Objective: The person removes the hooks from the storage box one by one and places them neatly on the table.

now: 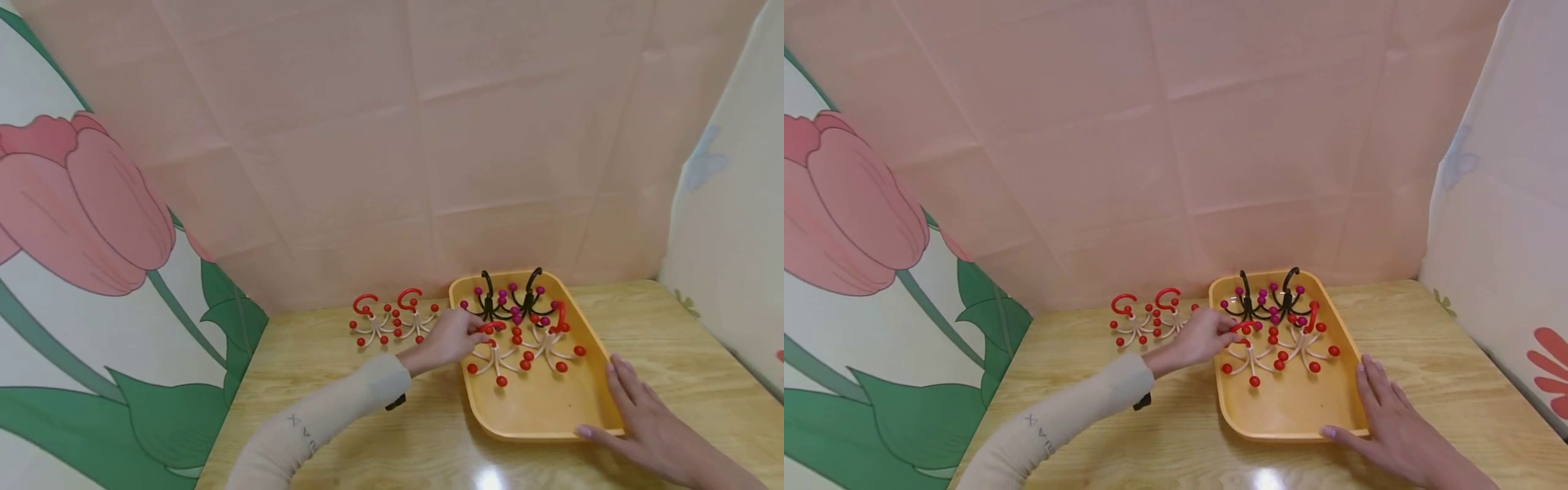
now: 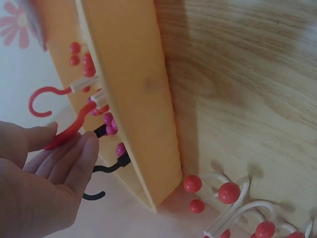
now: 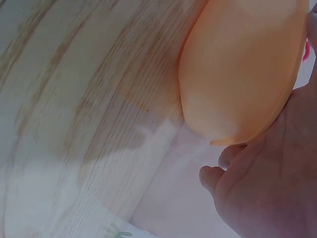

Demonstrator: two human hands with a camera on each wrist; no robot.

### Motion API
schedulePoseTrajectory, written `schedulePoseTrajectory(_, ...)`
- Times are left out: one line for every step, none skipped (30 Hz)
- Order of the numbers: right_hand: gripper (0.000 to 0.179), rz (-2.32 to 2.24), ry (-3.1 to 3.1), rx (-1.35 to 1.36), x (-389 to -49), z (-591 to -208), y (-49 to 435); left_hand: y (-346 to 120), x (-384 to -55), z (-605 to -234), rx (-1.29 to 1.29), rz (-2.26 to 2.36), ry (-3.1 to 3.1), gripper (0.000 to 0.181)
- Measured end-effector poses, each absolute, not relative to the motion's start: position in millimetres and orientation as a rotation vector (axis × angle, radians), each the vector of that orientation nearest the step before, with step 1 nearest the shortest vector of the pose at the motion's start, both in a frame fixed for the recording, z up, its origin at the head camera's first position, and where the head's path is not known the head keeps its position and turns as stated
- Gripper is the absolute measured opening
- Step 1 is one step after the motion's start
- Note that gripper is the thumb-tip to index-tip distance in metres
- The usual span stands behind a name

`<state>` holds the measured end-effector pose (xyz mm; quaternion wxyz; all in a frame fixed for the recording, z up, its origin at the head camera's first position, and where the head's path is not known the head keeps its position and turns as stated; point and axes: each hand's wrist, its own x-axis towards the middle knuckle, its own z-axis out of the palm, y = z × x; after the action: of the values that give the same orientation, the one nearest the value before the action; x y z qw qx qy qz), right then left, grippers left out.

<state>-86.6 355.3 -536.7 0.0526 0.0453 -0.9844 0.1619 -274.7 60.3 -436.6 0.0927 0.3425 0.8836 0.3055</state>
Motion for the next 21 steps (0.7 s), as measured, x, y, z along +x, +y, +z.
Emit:
schedulePoseTrajectory(0.115, 0.491, -2.986, 0.136, -87.1, -536.8, 355.2, 60.0, -274.6, -436.9, 1.012, 0.925, 2.622, 0.015)
schedulePoseTrajectory(0.116, 0.493, -2.988, 0.133, -87.6, -536.6, 355.0, 59.8, -274.7, -437.7, 1.003, 0.947, 2.621, 0.014)
schedulePoseTrajectory(0.116, 0.497, -2.991, 0.130, -88.1, -536.7, 355.1, 59.6, -274.8, -438.5, 0.994, 0.967, 2.616, 0.014)
schedulePoseTrajectory(0.116, 0.501, -2.991, 0.128, -88.4, -536.7, 355.3, 59.4, -274.8, -439.3, 0.993, 0.987, 2.612, 0.014)
schedulePoseTrajectory(0.117, 0.504, -2.999, 0.119, -88.6, -536.8, 355.2, 59.1, -274.7, -440.1, 0.985, 1.009, 2.607, 0.013)
schedulePoseTrajectory(0.117, 0.505, -3.008, 0.111, -88.8, -536.9, 355.2, 59.0, -274.5, -440.9, 0.982, 1.027, 2.603, 0.013)
schedulePoseTrajectory(0.117, 0.509, -3.017, 0.102, -88.9, -537.3, 355.2, 58.9, -274.2, -441.7, 0.980, 1.037, 2.605, 0.013)
schedulePoseTrajectory(0.117, 0.511, -3.026, 0.099, -88.7, -537.4, 355.2, 58.8, -274.1, -442.7, 0.979, 1.049, 2.606, 0.012)
schedulePoseTrajectory(0.118, 0.513, -3.019, 0.103, -88.4, -537.7, 355.4, 58.8, -274.1, -443.3, 0.982, 1.055, 2.609, 0.012)
schedulePoseTrajectory(0.118, 0.514, -3.014, 0.106, -88.0, -537.9, 355.4, 58.8, -274.0, -444.0, 0.980, 1.063, 2.614, 0.012)
schedulePoseTrajectory(0.118, 0.516, -3.013, 0.107, -87.9, -538.0, 355.4, 58.8, -273.8, -444.4, 0.975, 1.065, 2.623, 0.011)
schedulePoseTrajectory(0.117, 0.518, -3.013, 0.108, -87.9, -538.1, 355.5, 58.7, -273.7, -444.6, 0.976, 1.066, 2.629, 0.012)
schedulePoseTrajectory(0.117, 0.520, -3.009, 0.111, -87.8, -538.2, 355.6, 58.7, -273.8, -444.7, 0.976, 1.064, 2.635, 0.012)
schedulePoseTrajectory(0.117, 0.521, -3.006, 0.113, -87.8, -538.2, 355.5, 58.7, -273.9, -445.0, 0.970, 1.069, 2.635, 0.012)
schedulePoseTrajectory(0.117, 0.528, -3.011, 0.109, -88.0, -538.1, 355.5, 58.8, -273.9, -445.1, 0.963, 1.074, 2.633, 0.013)
schedulePoseTrajectory(0.117, 0.533, -3.014, 0.107, -88.1, -538.1, 355.6, 59.0, -273.8, -445.3, 0.956, 1.083, 2.630, 0.013)
schedulePoseTrajectory(0.116, 0.538, -3.016, 0.105, -88.1, -538.0, 355.6, 59.2, -273.9, -445.4, 0.951, 1.089, 2.627, 0.014)
schedulePoseTrajectory(0.116, 0.541, -3.016, 0.104, -88.3, -538.0, 355.6, 59.3, -273.9, -445.7, 0.946, 1.100, 2.622, 0.014)
schedulePoseTrajectory(0.116, 0.542, -3.017, 0.102, -88.3, -537.8, 355.7, 59.7, -273.9, -446.1, 0.940, 1.106, 2.620, 0.015)
schedulePoseTrajectory(0.116, 0.543, -3.021, 0.099, -88.3, -537.8, 355.7, 60.0, -274.1, -446.7, 0.934, 1.111, 2.620, 0.015)
schedulePoseTrajectory(0.116, 0.541, -3.021, 0.100, -88.2, -537.9, 355.8, 60.3, -274.1, -447.0, 0.928, 1.114, 2.621, 0.015)
